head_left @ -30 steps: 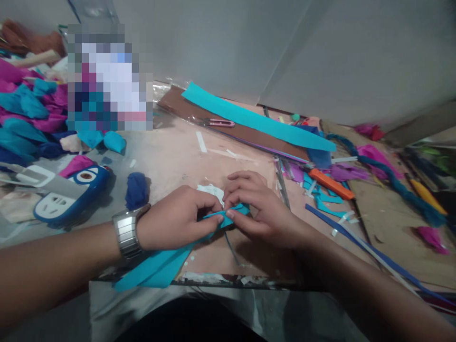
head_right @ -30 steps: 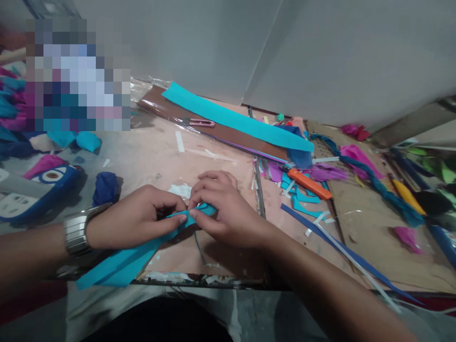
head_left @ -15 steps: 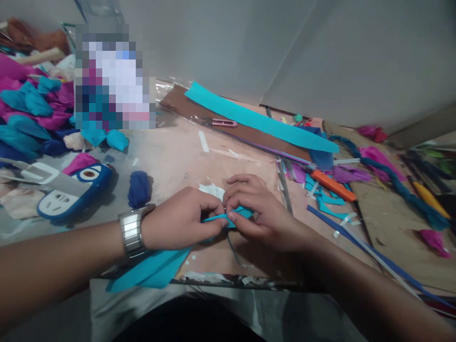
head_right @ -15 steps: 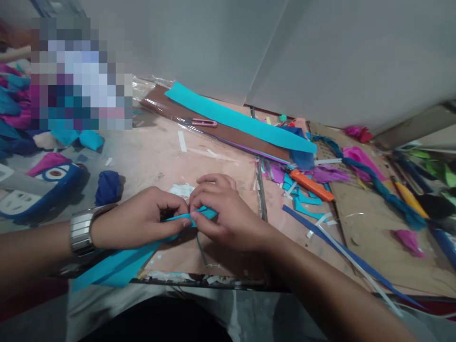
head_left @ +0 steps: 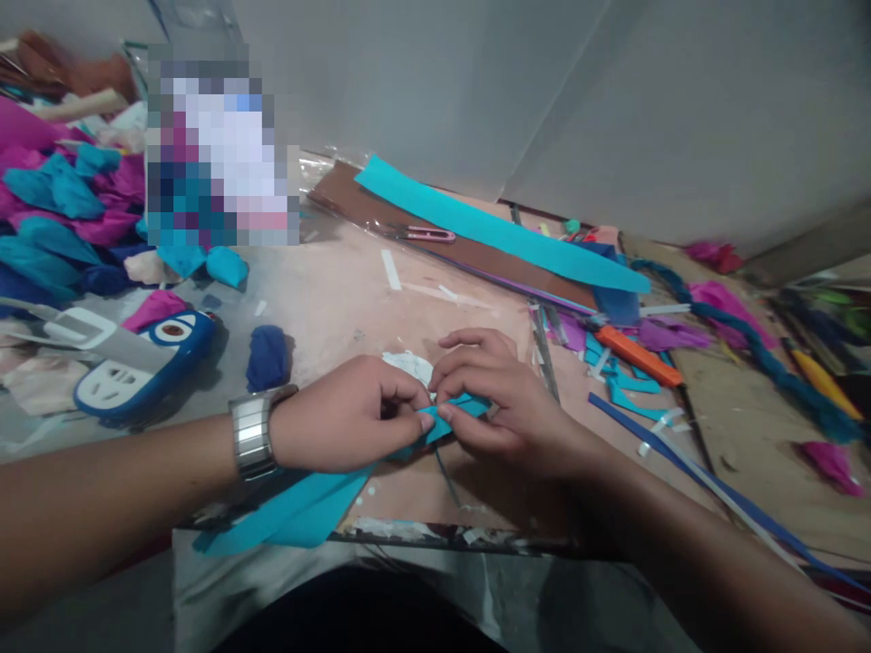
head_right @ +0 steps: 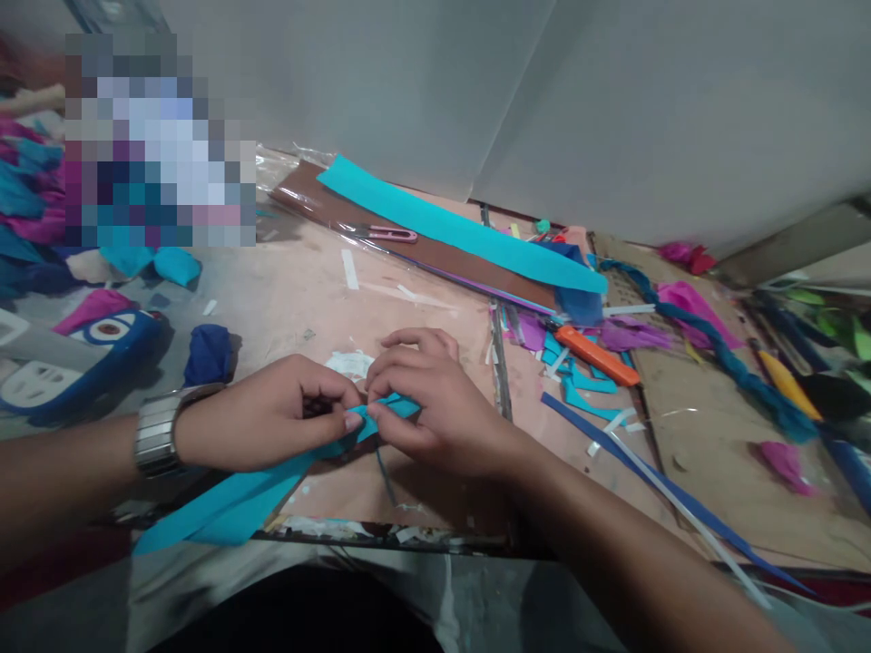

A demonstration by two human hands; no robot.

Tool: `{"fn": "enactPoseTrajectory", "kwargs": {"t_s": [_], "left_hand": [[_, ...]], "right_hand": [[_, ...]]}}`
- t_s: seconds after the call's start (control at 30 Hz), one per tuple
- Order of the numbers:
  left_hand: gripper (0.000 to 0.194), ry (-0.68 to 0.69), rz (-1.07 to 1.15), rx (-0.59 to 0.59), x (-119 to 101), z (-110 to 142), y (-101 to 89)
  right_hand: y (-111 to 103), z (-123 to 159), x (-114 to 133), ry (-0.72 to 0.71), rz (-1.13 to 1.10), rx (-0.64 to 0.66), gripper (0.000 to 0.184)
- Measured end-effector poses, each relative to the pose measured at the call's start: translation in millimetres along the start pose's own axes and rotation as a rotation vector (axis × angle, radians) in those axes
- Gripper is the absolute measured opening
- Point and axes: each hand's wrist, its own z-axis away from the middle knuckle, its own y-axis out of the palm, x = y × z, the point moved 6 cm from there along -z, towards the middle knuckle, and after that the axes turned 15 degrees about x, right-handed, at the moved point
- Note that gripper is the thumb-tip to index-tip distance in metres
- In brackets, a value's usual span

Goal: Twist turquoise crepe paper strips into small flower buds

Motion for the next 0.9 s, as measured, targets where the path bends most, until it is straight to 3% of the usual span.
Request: {"fn": "enactPoseTrajectory", "kwargs": {"t_s": [0.3,0.43,0.63,0.9], "left_hand": [[0.029,0.002,0.082,0.028,4,-3,3.1],[0.021,0.008,0.337,0.167,8,-2,12.5],[0.029,-0.081,0.616,0.349,12,2,13.6],[0.037,-0.064,0.722,0.440,17,1,12.8]], "right_hand": [[1,0,-1,-0.008,-0.007,-0.038,0.009],[-6,0,0,-0.023,-0.016,-0.086,0.008],[-11,2,-3,-0.027,-0.004,-0.072,0.006],[-7,4,-4,0.033,0.014,-0.010,0.005]]}}
